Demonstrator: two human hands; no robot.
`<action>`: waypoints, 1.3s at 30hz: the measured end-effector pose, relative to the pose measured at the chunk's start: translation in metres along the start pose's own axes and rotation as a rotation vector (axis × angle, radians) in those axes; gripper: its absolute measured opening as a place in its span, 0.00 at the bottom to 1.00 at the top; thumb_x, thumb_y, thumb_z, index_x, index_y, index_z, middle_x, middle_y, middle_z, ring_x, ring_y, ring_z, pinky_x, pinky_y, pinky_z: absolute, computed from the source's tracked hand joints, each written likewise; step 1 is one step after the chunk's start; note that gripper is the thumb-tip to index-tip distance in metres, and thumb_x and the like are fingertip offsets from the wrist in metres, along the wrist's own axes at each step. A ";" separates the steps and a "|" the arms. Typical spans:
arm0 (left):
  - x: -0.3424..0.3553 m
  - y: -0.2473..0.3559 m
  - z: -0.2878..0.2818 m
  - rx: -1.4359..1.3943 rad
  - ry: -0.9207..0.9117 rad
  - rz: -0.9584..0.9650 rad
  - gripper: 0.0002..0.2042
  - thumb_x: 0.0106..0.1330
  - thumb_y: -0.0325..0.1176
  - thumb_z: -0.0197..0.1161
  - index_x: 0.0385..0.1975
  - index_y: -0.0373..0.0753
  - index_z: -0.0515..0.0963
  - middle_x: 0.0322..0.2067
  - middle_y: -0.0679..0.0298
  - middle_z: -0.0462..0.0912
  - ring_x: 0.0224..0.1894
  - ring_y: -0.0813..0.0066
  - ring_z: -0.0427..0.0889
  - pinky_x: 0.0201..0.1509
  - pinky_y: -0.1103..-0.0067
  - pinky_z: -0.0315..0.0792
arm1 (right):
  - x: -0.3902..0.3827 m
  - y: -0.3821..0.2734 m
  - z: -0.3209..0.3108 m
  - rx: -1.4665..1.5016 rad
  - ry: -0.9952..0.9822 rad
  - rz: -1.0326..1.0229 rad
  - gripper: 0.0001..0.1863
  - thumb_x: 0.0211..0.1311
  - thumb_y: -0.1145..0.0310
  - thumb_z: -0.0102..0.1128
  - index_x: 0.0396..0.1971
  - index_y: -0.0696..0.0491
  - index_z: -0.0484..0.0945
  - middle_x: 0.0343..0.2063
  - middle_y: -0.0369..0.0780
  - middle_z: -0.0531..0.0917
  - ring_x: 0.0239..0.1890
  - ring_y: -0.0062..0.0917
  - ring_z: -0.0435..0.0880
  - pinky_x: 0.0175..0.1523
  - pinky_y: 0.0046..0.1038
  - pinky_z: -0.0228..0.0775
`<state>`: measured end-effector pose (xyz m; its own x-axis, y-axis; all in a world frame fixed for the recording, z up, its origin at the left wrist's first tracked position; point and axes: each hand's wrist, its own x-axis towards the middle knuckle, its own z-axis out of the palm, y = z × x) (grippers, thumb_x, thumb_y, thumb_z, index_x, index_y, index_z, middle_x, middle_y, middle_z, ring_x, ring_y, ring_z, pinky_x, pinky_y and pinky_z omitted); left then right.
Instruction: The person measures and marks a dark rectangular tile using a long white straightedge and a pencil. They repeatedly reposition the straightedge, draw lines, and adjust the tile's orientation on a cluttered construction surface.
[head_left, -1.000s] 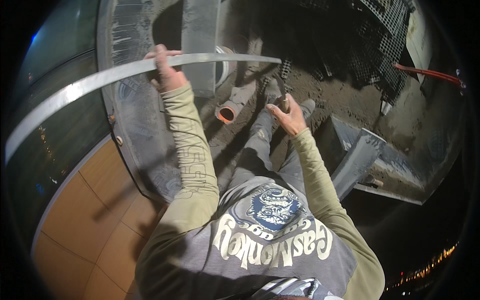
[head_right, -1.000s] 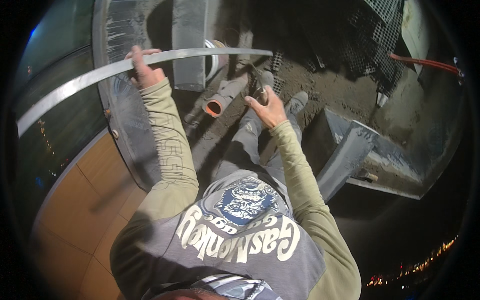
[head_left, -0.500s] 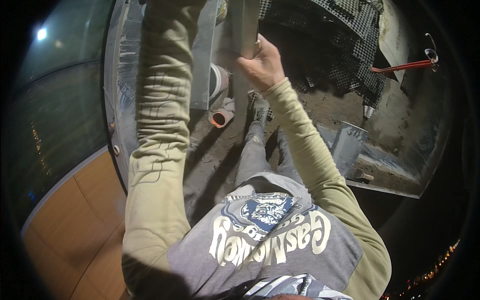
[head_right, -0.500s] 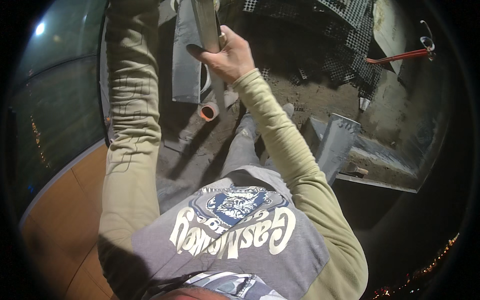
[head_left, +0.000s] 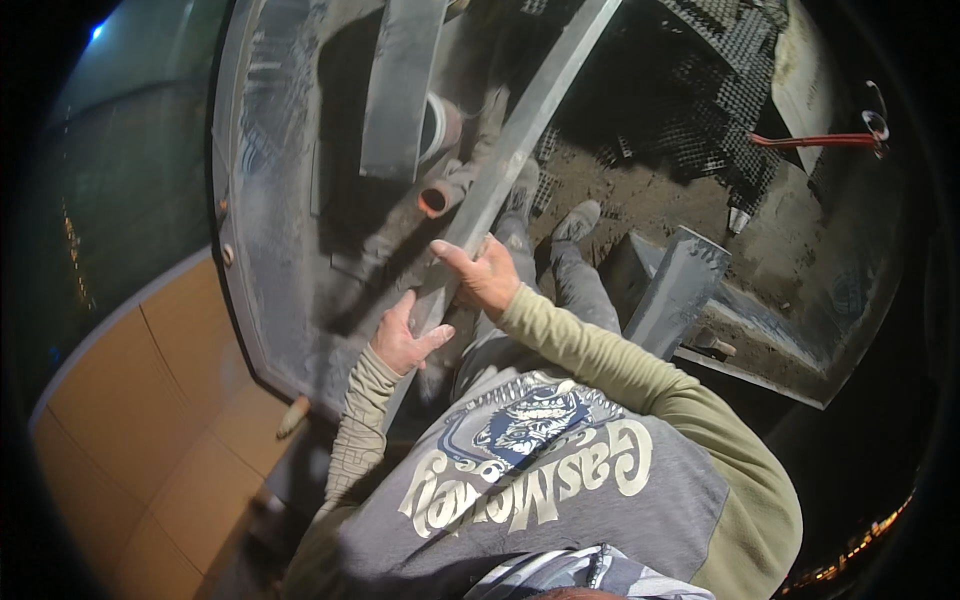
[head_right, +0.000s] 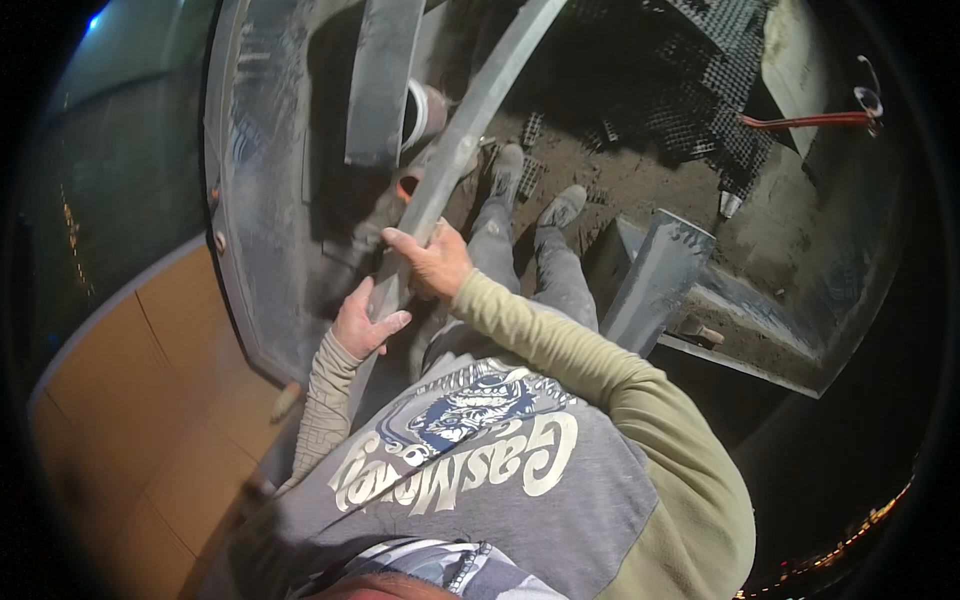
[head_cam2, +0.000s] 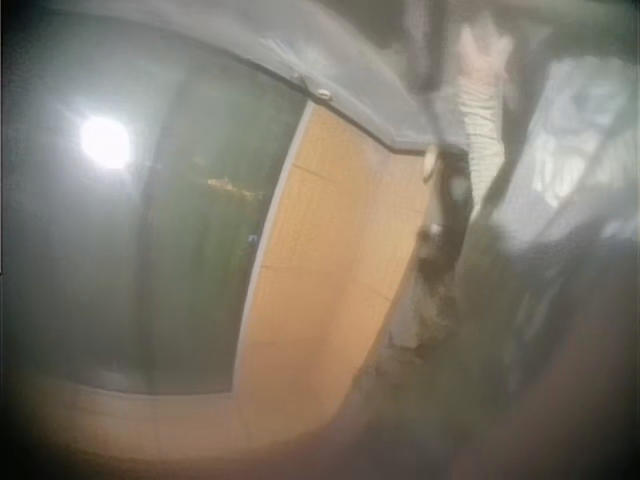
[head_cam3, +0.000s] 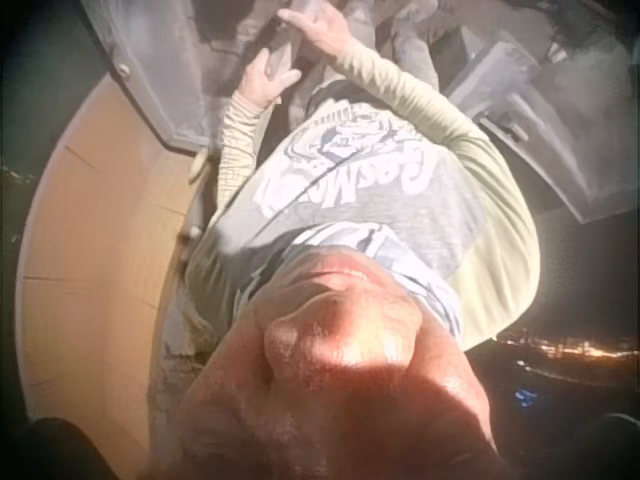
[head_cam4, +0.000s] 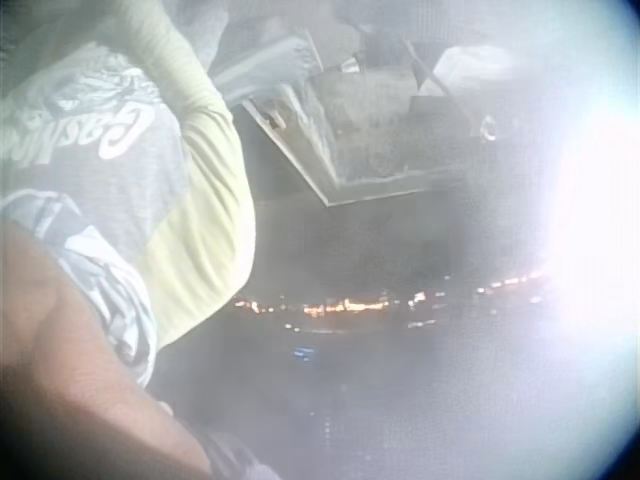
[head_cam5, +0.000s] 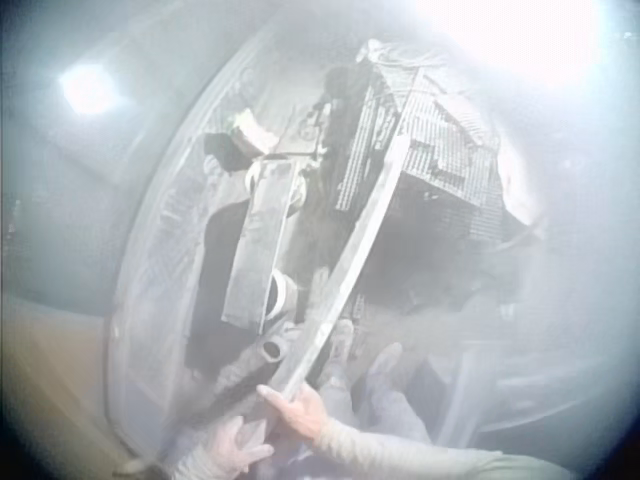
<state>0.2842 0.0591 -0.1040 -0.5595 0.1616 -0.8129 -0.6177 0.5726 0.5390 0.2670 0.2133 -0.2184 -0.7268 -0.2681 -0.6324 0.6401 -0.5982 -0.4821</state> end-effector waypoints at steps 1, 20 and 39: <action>-0.008 -0.004 0.005 -0.033 -0.053 -0.066 0.36 0.60 0.36 0.71 0.66 0.32 0.60 0.34 0.61 0.80 0.17 0.79 0.75 0.15 0.80 0.70 | -0.014 -0.009 -0.004 -0.009 -0.029 0.096 0.23 0.65 0.54 0.63 0.44 0.60 0.72 0.32 0.41 0.82 0.29 0.25 0.84 0.39 0.28 0.78; 0.181 -0.166 0.070 -0.201 -0.713 -0.308 0.13 0.66 0.35 0.61 0.46 0.39 0.70 0.29 0.64 0.76 0.28 0.73 0.79 0.33 0.74 0.76 | -0.006 0.098 -0.239 -0.990 0.347 0.140 0.27 0.68 0.51 0.48 0.64 0.43 0.71 0.56 0.49 0.79 0.58 0.47 0.78 0.63 0.44 0.69; 0.177 -0.100 0.130 -0.303 -0.446 -0.703 0.16 0.63 0.43 0.64 0.43 0.44 0.69 0.23 0.66 0.72 0.12 0.76 0.72 0.11 0.78 0.65 | -0.062 0.100 -0.194 -1.168 0.071 0.197 0.24 0.71 0.56 0.46 0.65 0.41 0.67 0.35 0.57 0.83 0.43 0.55 0.82 0.48 0.48 0.74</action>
<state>0.3188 0.1354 -0.3308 0.2331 0.1877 -0.9542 -0.8929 0.4300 -0.1335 0.4245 0.3165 -0.3453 -0.5987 -0.2140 -0.7718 0.6055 0.5100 -0.6110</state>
